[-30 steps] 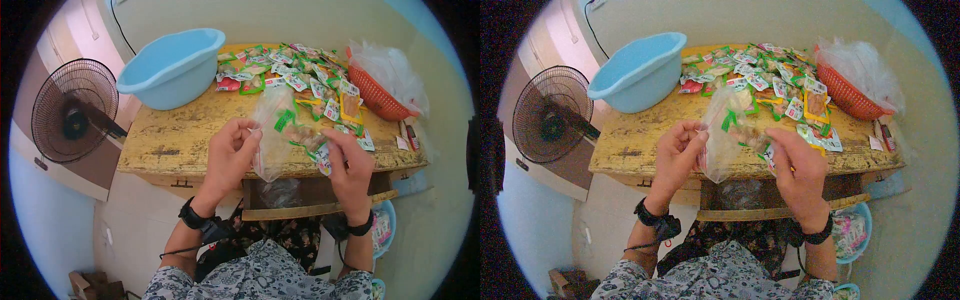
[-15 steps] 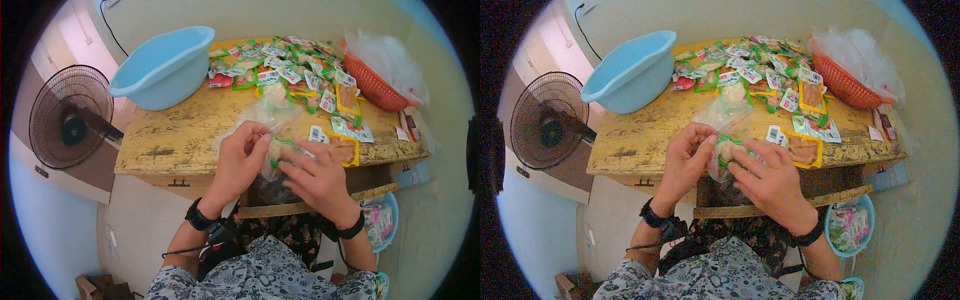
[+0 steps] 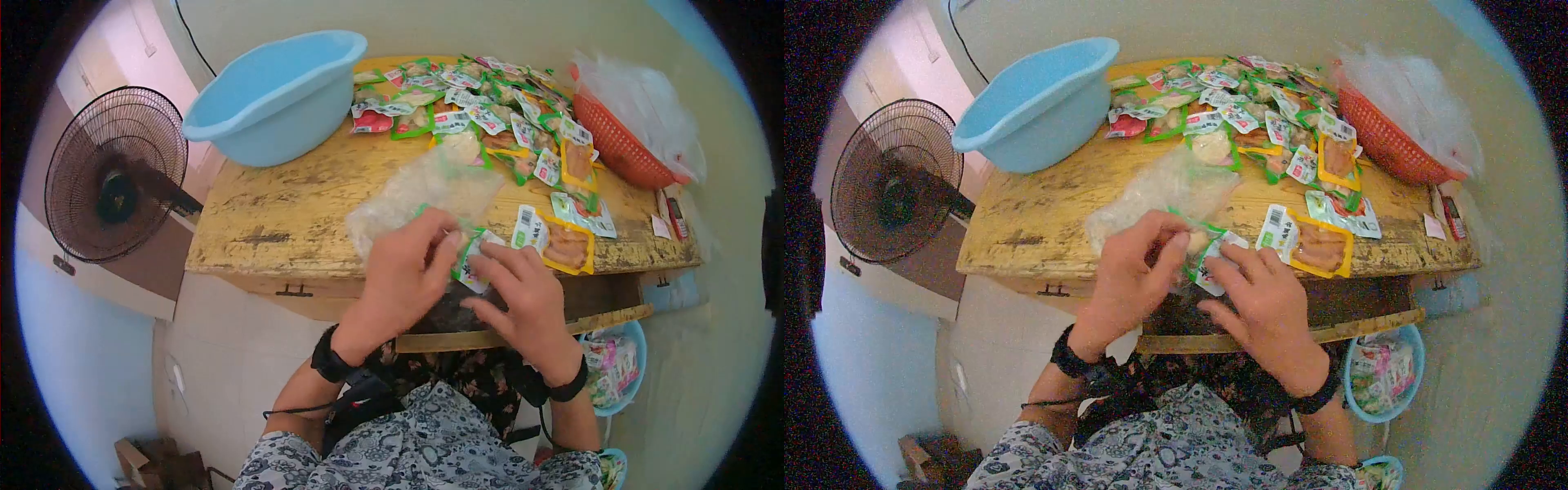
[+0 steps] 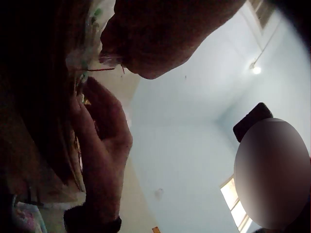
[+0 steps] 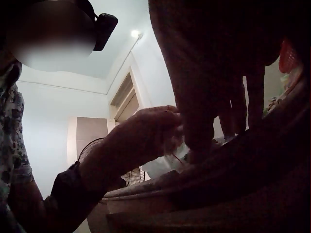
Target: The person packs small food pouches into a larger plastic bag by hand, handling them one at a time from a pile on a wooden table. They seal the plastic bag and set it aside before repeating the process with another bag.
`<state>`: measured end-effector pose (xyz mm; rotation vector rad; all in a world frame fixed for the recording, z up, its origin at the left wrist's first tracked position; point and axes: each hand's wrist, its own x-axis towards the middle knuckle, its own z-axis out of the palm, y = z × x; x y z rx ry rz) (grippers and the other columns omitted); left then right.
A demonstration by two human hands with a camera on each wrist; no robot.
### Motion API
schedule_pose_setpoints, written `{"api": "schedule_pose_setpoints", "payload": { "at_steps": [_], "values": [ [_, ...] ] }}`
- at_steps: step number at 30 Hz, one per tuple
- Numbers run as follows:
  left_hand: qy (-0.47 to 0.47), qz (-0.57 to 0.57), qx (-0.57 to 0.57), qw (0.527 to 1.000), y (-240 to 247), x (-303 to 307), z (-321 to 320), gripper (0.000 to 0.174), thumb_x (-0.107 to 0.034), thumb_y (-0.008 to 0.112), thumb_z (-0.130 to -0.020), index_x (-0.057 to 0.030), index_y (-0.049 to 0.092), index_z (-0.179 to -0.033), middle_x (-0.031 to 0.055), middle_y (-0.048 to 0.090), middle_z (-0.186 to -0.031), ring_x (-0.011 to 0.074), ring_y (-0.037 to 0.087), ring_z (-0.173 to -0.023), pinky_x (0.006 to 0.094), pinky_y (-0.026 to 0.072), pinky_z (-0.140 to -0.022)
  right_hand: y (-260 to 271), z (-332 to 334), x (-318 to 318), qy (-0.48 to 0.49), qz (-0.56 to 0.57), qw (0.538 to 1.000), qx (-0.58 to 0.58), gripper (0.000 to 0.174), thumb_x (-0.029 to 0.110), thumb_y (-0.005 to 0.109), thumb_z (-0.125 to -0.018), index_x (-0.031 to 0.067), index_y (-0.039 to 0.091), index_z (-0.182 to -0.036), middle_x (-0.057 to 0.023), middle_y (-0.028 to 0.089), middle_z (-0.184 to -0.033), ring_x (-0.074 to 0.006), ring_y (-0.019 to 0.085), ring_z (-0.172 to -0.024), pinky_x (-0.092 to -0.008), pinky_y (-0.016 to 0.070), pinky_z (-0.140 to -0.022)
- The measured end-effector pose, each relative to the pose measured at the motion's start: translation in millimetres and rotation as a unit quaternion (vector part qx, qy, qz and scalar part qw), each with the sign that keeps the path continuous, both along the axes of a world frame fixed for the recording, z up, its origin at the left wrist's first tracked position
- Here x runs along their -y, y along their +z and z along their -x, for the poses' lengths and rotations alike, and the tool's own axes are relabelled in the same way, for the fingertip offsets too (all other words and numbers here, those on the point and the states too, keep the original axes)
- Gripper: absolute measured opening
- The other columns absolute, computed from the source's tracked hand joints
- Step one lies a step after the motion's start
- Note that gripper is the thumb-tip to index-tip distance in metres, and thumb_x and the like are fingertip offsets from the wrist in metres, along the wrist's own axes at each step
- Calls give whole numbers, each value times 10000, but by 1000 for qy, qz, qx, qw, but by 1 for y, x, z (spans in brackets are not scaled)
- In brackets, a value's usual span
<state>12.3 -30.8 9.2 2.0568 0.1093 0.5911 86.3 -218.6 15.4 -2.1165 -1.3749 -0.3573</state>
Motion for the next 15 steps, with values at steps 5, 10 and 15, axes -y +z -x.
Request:
{"api": "schedule_pose_setpoints", "payload": {
  "at_steps": [5,10,15],
  "values": [
    [-46,-44,96,993,-3,10,2,132,-88,602,-999,-10,632,-1102,85,652,-801,127,617,-686,310,504,-624,-18,-18,-15,58,-29,993,-97,328,58,741,-828,25,682,-1148,-150,684,-1110,-357,636,-980,-435,536,-879],
    [13,55,36,998,4,-16,13,120,-99,588,-1018,-7,625,-1085,44,634,-784,93,593,-680,275,492,-614,-31,-13,-29,44,-152,951,-265,279,40,710,-876,15,688,-1153,-129,713,-1111,-292,678,-1003,-393,537,-899],
    [19,134,13,991,-6,-37,28,117,-110,564,-1042,-8,615,-1064,-9,604,-771,44,554,-669,229,468,-598,-24,-27,-30,-75,-161,949,-260,248,118,688,-936,23,682,-1165,-140,702,-1120,-263,677,-1001,-374,531,-875]
  ]
}}
